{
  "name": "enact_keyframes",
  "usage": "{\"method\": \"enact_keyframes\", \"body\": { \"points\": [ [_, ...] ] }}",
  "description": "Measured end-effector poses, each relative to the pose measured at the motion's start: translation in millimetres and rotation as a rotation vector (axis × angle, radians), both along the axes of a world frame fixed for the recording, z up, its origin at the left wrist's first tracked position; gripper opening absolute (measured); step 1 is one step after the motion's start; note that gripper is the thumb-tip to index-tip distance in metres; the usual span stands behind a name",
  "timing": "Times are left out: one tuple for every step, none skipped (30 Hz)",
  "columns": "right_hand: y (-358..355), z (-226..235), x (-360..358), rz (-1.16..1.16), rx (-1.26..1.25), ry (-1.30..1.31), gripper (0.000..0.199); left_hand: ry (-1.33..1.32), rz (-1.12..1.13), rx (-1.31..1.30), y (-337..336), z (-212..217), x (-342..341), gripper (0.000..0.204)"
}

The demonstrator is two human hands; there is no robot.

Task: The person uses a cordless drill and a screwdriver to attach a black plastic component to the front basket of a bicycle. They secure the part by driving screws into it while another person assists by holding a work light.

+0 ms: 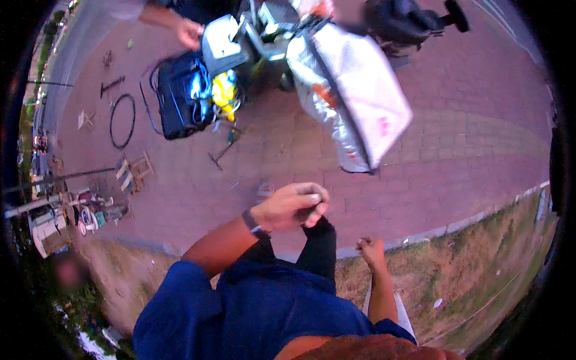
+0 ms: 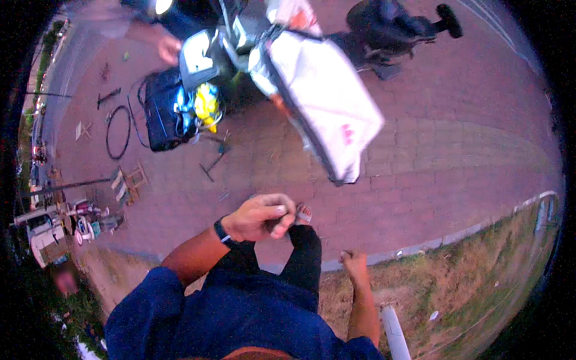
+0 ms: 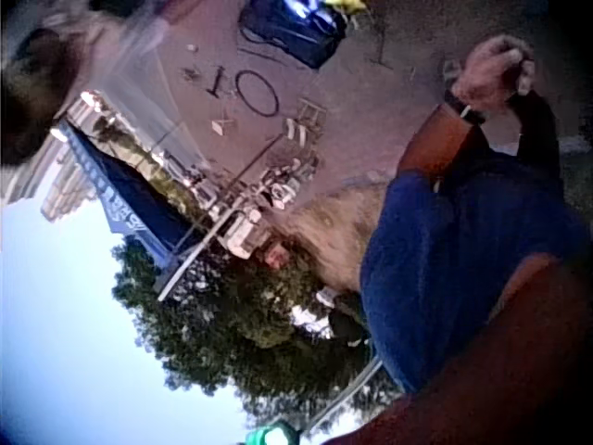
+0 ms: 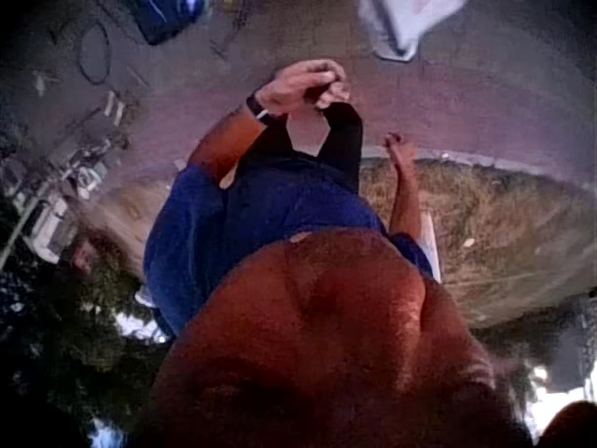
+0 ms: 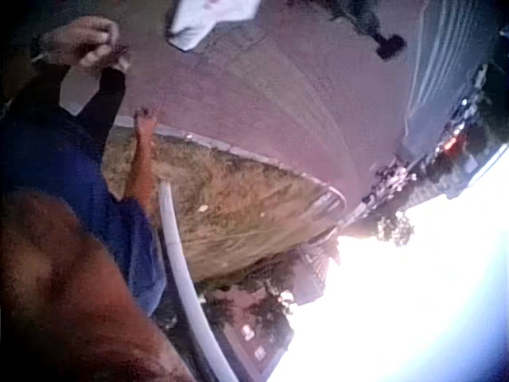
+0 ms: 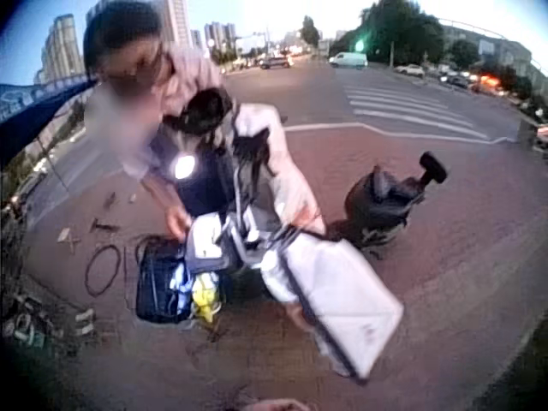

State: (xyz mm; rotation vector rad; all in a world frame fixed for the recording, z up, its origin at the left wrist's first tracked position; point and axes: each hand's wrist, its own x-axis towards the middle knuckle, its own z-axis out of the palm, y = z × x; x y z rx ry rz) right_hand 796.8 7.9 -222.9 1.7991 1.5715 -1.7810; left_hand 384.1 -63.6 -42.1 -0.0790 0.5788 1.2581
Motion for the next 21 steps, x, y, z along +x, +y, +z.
{"method": "enact_keyframes", "body": {
  "points": [
    [8,25,6,-0.023,0.003,-0.043,0.028,0.004,0.03,0.002,2,28,0,0.017],
    [15,47,20,-0.046,0.013,-0.057,0.028,-0.023,0.061,-0.006,0,48,9,0.016],
    [24,66,32,-0.069,0.022,-0.072,0.028,-0.038,0.099,0.017,-1,68,17,0.016],
    [43,77,32,-0.097,0.051,-0.067,0.028,-0.036,0.132,0.062,6,87,17,0.015],
    [58,88,37,-0.095,0.079,-0.028,0.029,-0.051,0.169,0.087,10,101,20,0.015],
    [80,96,39,-0.092,0.107,0.01,0.03,-0.039,0.187,0.136,17,115,20,0.015],
    [99,107,45,-0.081,0.125,0.039,0.031,-0.035,0.212,0.173,24,129,23,0.015],
    [125,113,42,0.056,0.252,-0.012,0.032,-0.019,0.231,0.227,36,139,21,0.015],
    [150,117,35,0.194,0.374,-0.065,0.032,-0.011,0.27,0.216,44,146,24,0.016],
    [169,127,19,0.16,0.379,-0.034,0.032,-0.023,0.28,0.218,49,157,27,0.016],
    [195,138,2,0.129,0.397,-0.01,0.032,-0.042,0.294,0.232,63,166,28,0.016],
    [224,140,-7,0.205,0.511,-0.001,0.034,-0.056,0.303,0.259,82,171,27,0.017],
    [246,141,-15,0.285,0.608,0.013,0.036,-0.044,0.326,0.292,96,175,30,0.018],
    [265,152,-31,0.322,0.629,0.016,0.035,-0.052,0.352,0.262,107,180,34,0.018],
    [288,174,-57,0.359,0.657,0.029,0.035,-0.052,0.381,0.237,120,185,38,0.019],
    [318,188,-83,0.391,0.701,0.039,0.034,-0.054,0.403,0.229,138,187,38,0.019],
    [348,193,-100,0.394,0.729,0.035,0.036,-0.078,0.423,0.237,155,184,41,0.019],
    [370,194,-113,0.405,0.733,0.03,0.037,-0.097,0.43,0.236,167,180,45,0.02],
    [395,195,-131,0.414,0.744,0.038,0.039,-0.104,0.438,0.243,180,176,45,0.02],
    [421,199,-147,0.502,0.789,-0.01,0.04,-0.114,0.461,0.249,193,173,49,0.02],
    [446,200,-165,0.595,0.835,-0.052,0.041,-0.135,0.474,0.252,210,173,49,0.02]
  ]
}}
